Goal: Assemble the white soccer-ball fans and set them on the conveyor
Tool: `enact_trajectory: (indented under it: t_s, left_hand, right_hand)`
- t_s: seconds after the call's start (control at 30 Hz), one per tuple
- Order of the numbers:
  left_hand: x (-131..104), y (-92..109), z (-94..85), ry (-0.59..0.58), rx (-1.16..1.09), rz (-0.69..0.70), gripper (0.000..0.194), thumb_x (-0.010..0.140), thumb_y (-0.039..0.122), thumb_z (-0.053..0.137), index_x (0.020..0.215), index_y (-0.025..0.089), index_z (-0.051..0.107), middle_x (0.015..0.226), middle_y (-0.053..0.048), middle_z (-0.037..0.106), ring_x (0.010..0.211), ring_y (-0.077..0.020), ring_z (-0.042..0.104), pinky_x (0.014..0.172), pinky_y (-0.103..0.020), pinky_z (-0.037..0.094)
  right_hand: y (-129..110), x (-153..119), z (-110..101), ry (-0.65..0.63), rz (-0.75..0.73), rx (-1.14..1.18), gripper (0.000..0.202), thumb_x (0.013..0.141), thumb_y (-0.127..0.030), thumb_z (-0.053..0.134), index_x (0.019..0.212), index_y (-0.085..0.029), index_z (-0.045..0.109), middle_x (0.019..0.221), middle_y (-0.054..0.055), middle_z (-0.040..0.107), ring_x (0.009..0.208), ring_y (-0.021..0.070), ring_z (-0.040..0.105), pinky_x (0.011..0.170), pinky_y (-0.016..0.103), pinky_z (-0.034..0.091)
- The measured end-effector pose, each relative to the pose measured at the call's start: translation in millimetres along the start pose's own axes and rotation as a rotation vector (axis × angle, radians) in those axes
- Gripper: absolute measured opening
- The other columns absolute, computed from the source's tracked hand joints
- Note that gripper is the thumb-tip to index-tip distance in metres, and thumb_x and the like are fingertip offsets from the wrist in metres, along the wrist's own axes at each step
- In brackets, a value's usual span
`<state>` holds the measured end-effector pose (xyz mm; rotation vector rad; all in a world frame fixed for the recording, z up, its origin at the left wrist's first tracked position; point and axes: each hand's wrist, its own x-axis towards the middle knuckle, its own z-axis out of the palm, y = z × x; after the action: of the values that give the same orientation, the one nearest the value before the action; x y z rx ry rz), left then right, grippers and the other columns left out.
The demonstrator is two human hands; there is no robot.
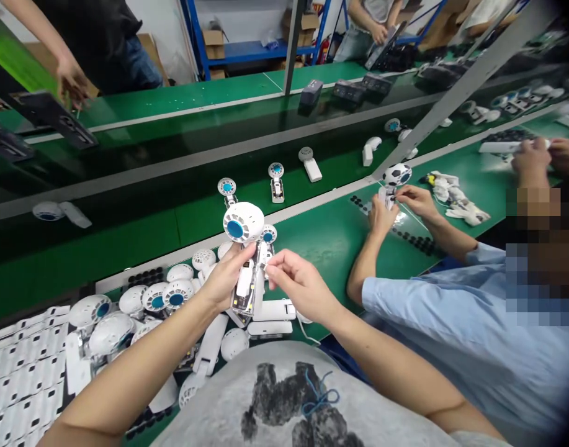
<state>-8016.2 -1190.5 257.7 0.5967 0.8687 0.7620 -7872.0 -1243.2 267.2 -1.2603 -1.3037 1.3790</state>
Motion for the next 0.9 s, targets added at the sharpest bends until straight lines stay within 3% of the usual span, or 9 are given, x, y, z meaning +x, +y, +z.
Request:
enact_trajectory:
  t_s: [0.2,0.37,0.57,0.77,0.9]
  left_hand:
    - [-6,-5,1.5,0.002,0.116,0.041,0.034,0.074,0.034,0.064,0.104,0.022,0.055,0.086,-0.001,0.064,0.071,-0.0152,0.061,0.060,-0.024,0.050]
    - [-8,-4,1.5,0.036,0.385,0.174,0.041,0.073,0.035,0.065,0.109,0.020,0.053,0.108,-0.006,0.061,0.099,-0.0228,0.057,0.076,-0.029,0.049]
    - [-14,-6,-0.3,-0.028,0.354,0.034,0.041,0.076,0.037,0.062,0.113,0.022,0.052,0.108,-0.006,0.061,0.096,-0.0233,0.059,0.069,-0.029,0.049]
    - [-12,-13,-2.2,0.014,0.328,0.076,0.029,0.076,0.035,0.063,0.101,0.022,0.055,0.111,-0.005,0.060,0.099,-0.0233,0.058,0.072,-0.029,0.050]
    - [-11,-16,-3.9,-0.004,0.348,0.059,0.033,0.077,0.036,0.061,0.105,0.021,0.053,0.111,-0.006,0.060,0.099,-0.0242,0.058,0.077,-0.032,0.049]
  right_hand:
    - [-1,-8,-5,-0.047,0.054,-0.062,0.012,0.086,-0.028,0.047,0.078,-0.019,0.048,0.058,-0.005,0.048,0.051,0.0085,0.042,0.052,0.022,0.035]
    - [0,-10,-6,-0.050,0.041,-0.286,0.012,0.085,-0.025,0.048,0.075,-0.019,0.048,0.056,-0.006,0.046,0.050,0.0082,0.040,0.051,0.021,0.032]
    - [2,-10,-7,-0.180,0.093,-0.162,0.011,0.085,-0.026,0.048,0.077,-0.018,0.048,0.055,-0.006,0.048,0.048,0.0075,0.039,0.047,0.020,0.031]
    - [5,-4,-6,-0.165,0.152,-0.169,0.012,0.084,-0.023,0.049,0.074,-0.017,0.048,0.054,-0.005,0.051,0.047,0.0069,0.040,0.046,0.020,0.031]
    - [11,4,0,-0.175,0.162,-0.161,0.011,0.083,-0.024,0.049,0.073,-0.017,0.048,0.054,-0.005,0.049,0.047,0.0070,0.038,0.046,0.020,0.029]
